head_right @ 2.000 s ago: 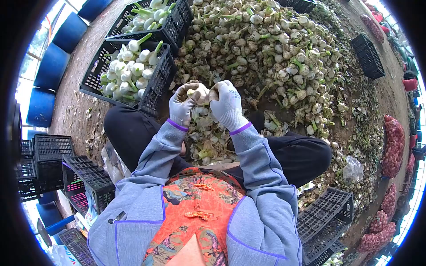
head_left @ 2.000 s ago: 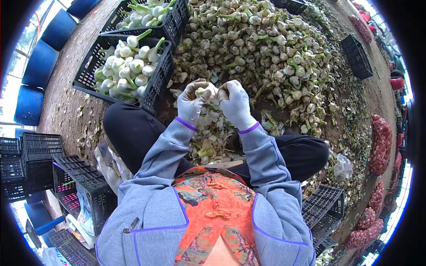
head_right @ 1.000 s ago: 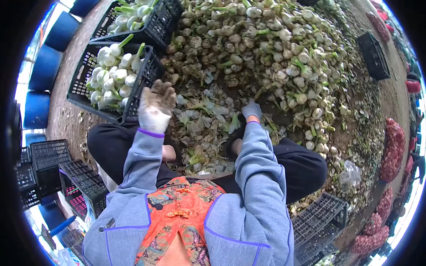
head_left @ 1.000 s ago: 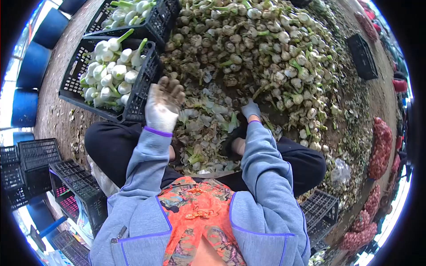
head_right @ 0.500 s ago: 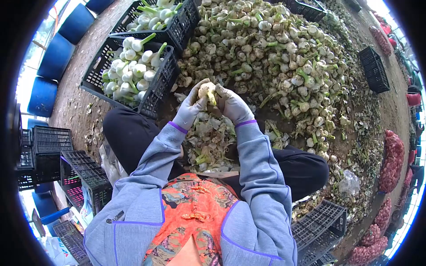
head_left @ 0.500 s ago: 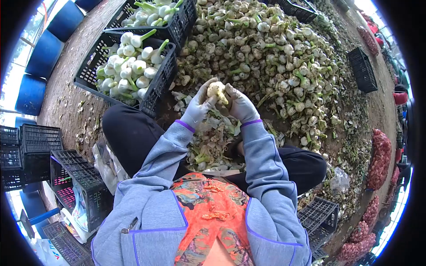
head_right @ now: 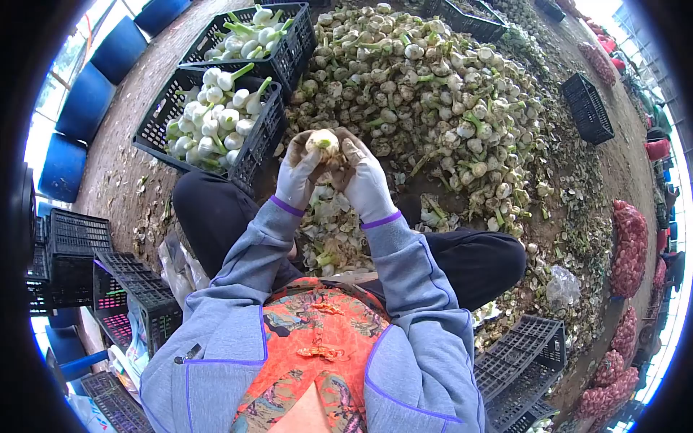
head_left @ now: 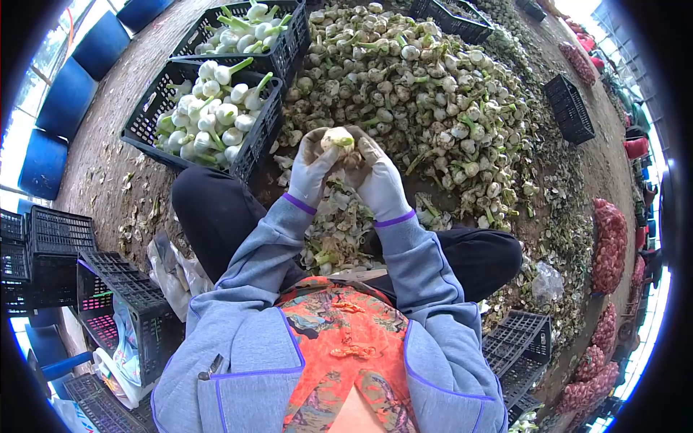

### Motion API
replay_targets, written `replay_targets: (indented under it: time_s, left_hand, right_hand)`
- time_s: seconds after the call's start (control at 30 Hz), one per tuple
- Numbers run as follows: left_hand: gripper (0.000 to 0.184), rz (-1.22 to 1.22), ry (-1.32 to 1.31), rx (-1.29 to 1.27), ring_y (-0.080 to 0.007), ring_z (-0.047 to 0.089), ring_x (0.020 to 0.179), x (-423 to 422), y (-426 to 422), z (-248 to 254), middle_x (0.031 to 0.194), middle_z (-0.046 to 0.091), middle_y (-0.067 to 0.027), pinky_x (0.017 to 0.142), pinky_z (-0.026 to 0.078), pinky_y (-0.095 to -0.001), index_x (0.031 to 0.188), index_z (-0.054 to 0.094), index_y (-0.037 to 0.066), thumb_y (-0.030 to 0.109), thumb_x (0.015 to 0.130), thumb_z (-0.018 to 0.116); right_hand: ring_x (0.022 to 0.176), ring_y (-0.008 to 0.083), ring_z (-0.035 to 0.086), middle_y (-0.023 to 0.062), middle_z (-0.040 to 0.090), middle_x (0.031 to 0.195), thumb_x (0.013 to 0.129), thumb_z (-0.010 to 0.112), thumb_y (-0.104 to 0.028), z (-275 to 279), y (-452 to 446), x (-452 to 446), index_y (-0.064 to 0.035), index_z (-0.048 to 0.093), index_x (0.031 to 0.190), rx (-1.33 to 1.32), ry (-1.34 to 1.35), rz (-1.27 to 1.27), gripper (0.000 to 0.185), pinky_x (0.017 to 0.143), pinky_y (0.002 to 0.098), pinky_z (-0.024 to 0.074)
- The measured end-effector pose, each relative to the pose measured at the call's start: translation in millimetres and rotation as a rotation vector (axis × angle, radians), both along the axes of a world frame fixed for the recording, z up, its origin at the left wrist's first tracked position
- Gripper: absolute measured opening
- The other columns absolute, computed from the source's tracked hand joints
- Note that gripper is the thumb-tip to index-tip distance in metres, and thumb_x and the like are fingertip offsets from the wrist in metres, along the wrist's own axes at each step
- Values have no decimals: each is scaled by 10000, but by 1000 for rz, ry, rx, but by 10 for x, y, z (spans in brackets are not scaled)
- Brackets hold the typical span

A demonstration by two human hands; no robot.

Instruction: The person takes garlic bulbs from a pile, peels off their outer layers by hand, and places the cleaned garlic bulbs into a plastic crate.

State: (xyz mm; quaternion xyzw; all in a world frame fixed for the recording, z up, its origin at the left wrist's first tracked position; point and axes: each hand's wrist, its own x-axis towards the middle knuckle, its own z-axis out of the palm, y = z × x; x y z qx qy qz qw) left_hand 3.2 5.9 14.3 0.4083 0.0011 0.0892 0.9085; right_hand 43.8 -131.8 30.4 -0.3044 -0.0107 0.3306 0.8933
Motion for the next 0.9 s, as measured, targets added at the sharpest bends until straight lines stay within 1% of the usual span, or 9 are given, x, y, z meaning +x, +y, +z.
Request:
replay_targets:
  time_s: [0.03, 0.07, 0.1, 0.17, 0.23, 0.3, 0.33, 0.47, 0.9]
  left_hand:
    - [450, 64, -33, 10, -179, 604, 1017, 21, 30, -26, 1185, 558, -79, 868, 526, -313, 1242, 425, 63, 85, 866, 672]
    - [464, 129, -66, 20, -182, 604, 1021, 38, 53, -46, 1174, 563, -86, 871, 530, -325, 1210, 434, 62, 46, 834, 705]
    - [464, 131, -68, 19, -182, 604, 1021, 49, 55, -62, 1174, 563, -86, 871, 530, -325, 1210, 434, 62, 46, 834, 705]
    - [547, 271, -148, 142, -184, 602, 1023, 73, 39, -102, 1150, 567, -93, 881, 529, -337, 1176, 433, 52, -9, 752, 772]
    - [601, 269, -187, 139, -178, 600, 1018, 60, 21, -75, 1132, 568, -92, 879, 529, -330, 1157, 426, 53, 28, 705, 821]
    - [637, 329, -244, 329, -176, 598, 1013, 40, 14, -41, 1130, 568, -95, 881, 527, -321, 1147, 418, 56, 68, 678, 848]
    - [637, 328, -242, 328, -176, 598, 1013, 26, 0, -19, 1130, 568, -95, 881, 527, -321, 1147, 418, 56, 68, 678, 848]
    - [683, 263, -259, 240, -173, 597, 1012, 11, -39, -8, 1128, 568, -95, 879, 527, -315, 1136, 414, 58, 111, 637, 876]
    - [664, 270, -235, 174, -173, 598, 1012, 68, -46, -83, 1121, 575, -86, 877, 528, -316, 1114, 436, 68, 80, 621, 880]
  right_hand:
    - [758, 120, 619, 64, 641, 982, 967, 532, -221, 63, 21, -61, -36, 562, 1204, 52, -29, -151, 301, 602, 233, 506]
    - [836, 134, 612, 87, 617, 1089, 957, 520, -127, 116, -30, -82, -28, 515, 1281, 66, -92, -81, 339, 692, 255, 516]
    - [836, 134, 612, 87, 617, 1089, 957, 520, -127, 147, -25, -97, -28, 515, 1281, 65, -93, -79, 339, 692, 255, 516]
    - [877, 114, 623, 78, 611, 1145, 949, 545, -102, 196, -9, -115, -27, 488, 1309, -189, -246, -54, 372, 718, 244, 520]
    - [925, 103, 612, 86, 625, 1125, 920, 594, -94, 232, 42, -125, -16, 504, 1290, -243, -278, -92, 388, 745, 239, 517]
    - [925, 102, 615, 78, 642, 1075, 898, 644, -127, 207, 80, -113, -11, 534, 1252, -367, -421, -159, 388, 747, 216, 513]
    - [878, 108, 627, 68, 656, 1030, 873, 684, -142, 232, 96, -125, -2, 585, 1179, -359, -406, -205, 350, 741, 210, 515]
    - [821, 123, 643, 84, 672, 976, 863, 687, -105, 249, 122, -95, 13, 632, 1090, -384, -274, -244, 262, 749, 233, 526]
    - [963, 153, 627, 115, 645, 1107, 865, 625, -11, 73, 9, 1, 36, 579, 1207, -245, -333, -167, 348, 847, 256, 511]
